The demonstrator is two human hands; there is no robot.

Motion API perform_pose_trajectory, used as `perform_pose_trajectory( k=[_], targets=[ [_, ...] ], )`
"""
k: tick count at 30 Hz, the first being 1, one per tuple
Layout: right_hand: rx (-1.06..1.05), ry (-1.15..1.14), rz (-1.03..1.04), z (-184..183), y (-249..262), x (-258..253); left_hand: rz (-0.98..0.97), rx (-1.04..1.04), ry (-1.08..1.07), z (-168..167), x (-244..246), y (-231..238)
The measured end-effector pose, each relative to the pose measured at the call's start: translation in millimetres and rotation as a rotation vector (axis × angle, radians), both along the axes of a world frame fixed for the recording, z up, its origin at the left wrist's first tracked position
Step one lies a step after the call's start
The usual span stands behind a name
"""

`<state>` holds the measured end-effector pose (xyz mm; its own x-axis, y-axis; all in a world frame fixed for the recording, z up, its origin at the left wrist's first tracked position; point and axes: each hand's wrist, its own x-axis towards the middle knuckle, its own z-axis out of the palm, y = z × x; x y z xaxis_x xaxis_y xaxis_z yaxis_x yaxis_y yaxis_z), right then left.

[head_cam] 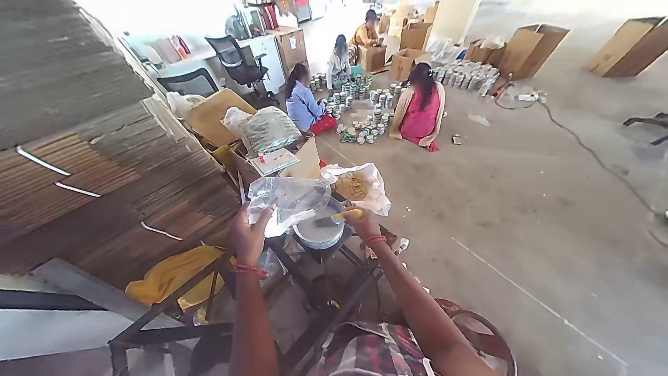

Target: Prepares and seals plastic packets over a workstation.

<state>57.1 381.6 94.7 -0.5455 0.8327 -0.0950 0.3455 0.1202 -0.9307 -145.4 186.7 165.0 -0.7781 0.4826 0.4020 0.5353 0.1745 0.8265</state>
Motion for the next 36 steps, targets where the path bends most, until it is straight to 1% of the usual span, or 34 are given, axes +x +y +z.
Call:
perform_pose_trajectory(
  k=[2,3,6,8,9,12,14,17,20,22,25,27,29,32,34,36],
  targets=[
    [-0.025,-0.020,0.066,10,-1,3,0.001,-0.005,0.010,-1,-1,0],
    [-0.022,-0.047,0.063,17,-1,7,0.001,-0.008,0.011,-1,-1,0],
    [0.069,-0.114,-0.018,27,5,13,0.008,-0.017,0.040,-2,-1,0],
    [0.123,-0.100,-0.050,24,7,7,0.010,-0.031,0.037,-2,1,2],
    [0.138,-0.081,-0.035,20,6,3,0.009,-0.036,0.030,-1,3,3],
    [0.083,-0.062,0.108,18,2,-1,0.002,-0.043,0.020,-4,4,7],
    [0.019,-0.045,0.163,21,1,8,0.000,-0.040,0.024,-7,2,7],
    [0.020,-0.023,0.092,17,14,20,-0.003,-0.018,0.006,-7,2,7],
    [0.121,-0.030,0.041,9,16,11,0.000,-0.023,-0.008,-6,6,9],
    [0.160,-0.022,0.100,6,9,2,-0.004,-0.029,-0.008,-6,9,10],
    [0.108,-0.024,0.211,14,2,2,-0.016,-0.033,0.011,-5,7,12],
    [0.084,-0.029,0.213,23,2,9,-0.019,-0.026,0.011,-4,6,11],
    [0.108,-0.043,0.159,27,5,12,-0.009,-0.011,0.011,-5,5,10],
    [0.152,-0.058,0.079,23,7,6,-0.006,-0.029,-0.029,-5,7,8],
    [0.141,-0.064,0.113,17,8,2,-0.010,-0.019,-0.017,-8,7,8],
    [0.123,-0.091,0.176,19,8,3,-0.019,-0.003,0.001,-10,5,7]
  ],
)
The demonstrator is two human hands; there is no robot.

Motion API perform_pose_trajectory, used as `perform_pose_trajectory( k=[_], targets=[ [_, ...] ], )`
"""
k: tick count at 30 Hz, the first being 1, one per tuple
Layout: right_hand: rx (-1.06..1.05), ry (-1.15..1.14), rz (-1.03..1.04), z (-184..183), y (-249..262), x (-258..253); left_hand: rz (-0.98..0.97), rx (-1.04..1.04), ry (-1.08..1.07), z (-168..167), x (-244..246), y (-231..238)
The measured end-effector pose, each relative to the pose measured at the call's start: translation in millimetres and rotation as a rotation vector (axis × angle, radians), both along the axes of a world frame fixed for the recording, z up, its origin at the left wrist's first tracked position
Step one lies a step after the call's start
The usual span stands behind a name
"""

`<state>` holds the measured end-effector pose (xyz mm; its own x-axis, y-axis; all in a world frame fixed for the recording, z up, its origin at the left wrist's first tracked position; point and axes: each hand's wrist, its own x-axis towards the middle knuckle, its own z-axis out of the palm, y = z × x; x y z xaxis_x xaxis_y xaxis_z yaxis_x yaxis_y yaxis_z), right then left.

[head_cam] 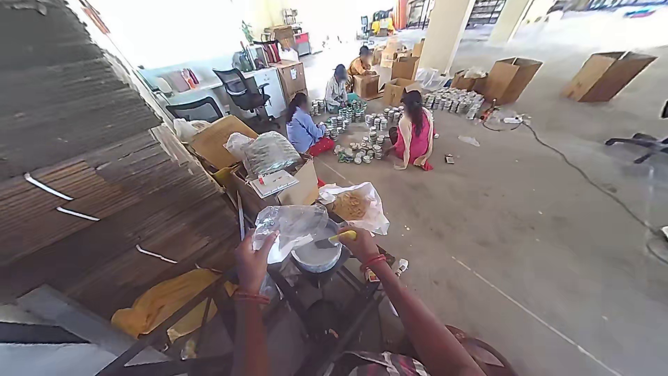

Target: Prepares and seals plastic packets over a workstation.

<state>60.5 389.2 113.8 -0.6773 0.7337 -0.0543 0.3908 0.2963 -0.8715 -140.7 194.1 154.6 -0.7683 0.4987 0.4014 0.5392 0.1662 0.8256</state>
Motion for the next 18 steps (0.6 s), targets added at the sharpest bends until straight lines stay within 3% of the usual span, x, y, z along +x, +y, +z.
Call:
perform_pose_trajectory(
  k=[7,12,18],
  targets=[
    [0.055,-0.044,-0.082,8,6,0,0.024,-0.022,0.019,1,4,-2],
    [-0.050,0.026,0.023,6,5,7,0.023,-0.024,0.016,4,6,-2],
    [-0.097,0.068,-0.169,-10,14,4,0.035,-0.038,-0.010,6,5,-3]
  ],
)
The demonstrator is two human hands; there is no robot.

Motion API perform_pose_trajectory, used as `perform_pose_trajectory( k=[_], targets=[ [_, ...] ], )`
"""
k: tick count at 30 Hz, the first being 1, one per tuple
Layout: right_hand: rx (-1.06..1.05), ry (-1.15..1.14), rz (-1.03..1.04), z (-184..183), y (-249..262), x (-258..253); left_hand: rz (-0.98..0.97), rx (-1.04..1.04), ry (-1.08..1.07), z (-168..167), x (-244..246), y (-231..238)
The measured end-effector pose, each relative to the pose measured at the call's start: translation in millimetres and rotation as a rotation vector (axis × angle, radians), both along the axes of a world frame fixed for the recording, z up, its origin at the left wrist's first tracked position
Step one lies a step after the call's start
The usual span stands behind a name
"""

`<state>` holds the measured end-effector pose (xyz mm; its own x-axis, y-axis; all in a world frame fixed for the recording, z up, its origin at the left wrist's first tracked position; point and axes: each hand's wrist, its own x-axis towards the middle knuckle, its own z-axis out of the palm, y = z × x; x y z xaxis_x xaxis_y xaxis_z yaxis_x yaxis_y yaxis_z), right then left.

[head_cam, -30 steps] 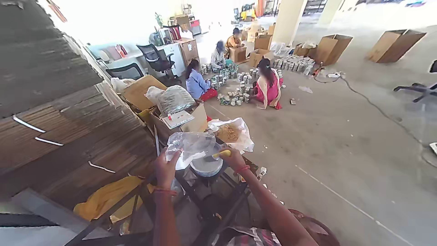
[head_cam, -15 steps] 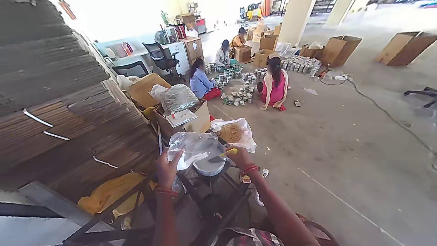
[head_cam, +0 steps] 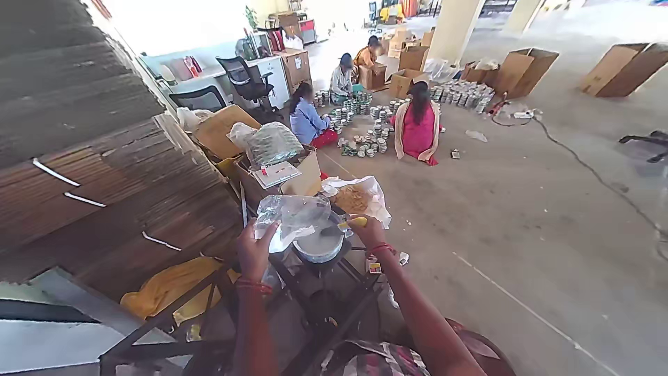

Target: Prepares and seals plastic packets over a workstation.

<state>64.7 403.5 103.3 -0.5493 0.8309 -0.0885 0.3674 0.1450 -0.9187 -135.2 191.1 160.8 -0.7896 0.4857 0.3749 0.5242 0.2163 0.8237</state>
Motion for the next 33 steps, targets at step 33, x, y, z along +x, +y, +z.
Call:
perform_pose_trajectory(
  k=[33],
  targets=[
    [-0.015,0.017,0.045,-4,8,8,-0.149,-0.261,0.207,16,-11,22]
  ],
)
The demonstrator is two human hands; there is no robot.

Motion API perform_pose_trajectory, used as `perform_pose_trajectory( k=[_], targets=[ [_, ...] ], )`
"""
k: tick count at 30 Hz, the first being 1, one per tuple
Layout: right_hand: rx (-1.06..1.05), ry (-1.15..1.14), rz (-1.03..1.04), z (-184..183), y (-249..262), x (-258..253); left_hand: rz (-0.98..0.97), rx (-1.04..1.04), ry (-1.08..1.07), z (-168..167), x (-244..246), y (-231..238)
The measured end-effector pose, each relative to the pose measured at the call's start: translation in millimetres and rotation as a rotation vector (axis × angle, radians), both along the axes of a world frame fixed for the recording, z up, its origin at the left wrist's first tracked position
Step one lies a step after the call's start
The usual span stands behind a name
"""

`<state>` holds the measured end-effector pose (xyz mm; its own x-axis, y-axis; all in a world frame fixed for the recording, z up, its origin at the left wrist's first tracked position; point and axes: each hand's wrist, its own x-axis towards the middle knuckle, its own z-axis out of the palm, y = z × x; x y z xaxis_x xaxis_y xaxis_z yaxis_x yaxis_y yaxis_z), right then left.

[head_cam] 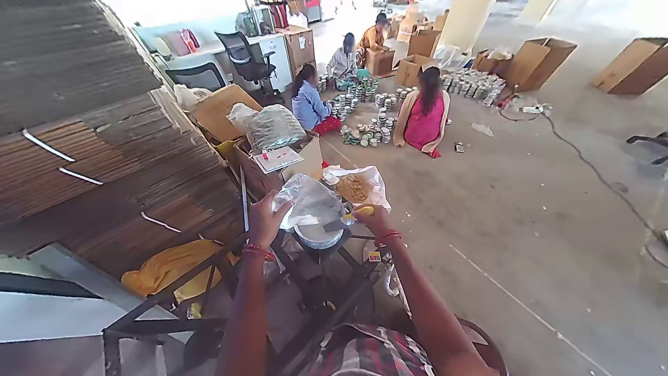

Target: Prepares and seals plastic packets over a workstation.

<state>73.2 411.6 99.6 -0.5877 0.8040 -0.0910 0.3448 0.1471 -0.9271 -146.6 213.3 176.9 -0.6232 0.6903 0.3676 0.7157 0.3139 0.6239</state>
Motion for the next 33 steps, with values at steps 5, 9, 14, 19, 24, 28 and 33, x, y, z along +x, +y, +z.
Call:
perform_pose_trajectory(
  k=[5,9,14,19,24,28,33],
  targets=[
    [-0.071,0.058,-0.069,-8,2,3,-0.009,0.085,-0.045,-10,-6,-3],
    [-0.024,0.087,-0.125,-21,5,2,0.031,0.140,-0.064,-13,-7,-8],
    [0.005,0.066,-0.099,-18,-7,-13,0.030,0.139,-0.072,-12,-5,-13],
    [0.050,0.027,-0.032,-9,-3,-4,0.040,0.161,-0.057,-14,-7,-17],
    [0.109,0.061,-0.112,-15,-4,-12,0.033,0.114,-0.045,-12,-6,-15],
    [0.049,0.074,0.049,-8,-5,-13,0.009,0.077,-0.026,-4,-2,-12],
    [0.143,0.041,-0.052,-15,7,-8,-0.013,0.062,0.014,-1,-1,-8]
  ],
)
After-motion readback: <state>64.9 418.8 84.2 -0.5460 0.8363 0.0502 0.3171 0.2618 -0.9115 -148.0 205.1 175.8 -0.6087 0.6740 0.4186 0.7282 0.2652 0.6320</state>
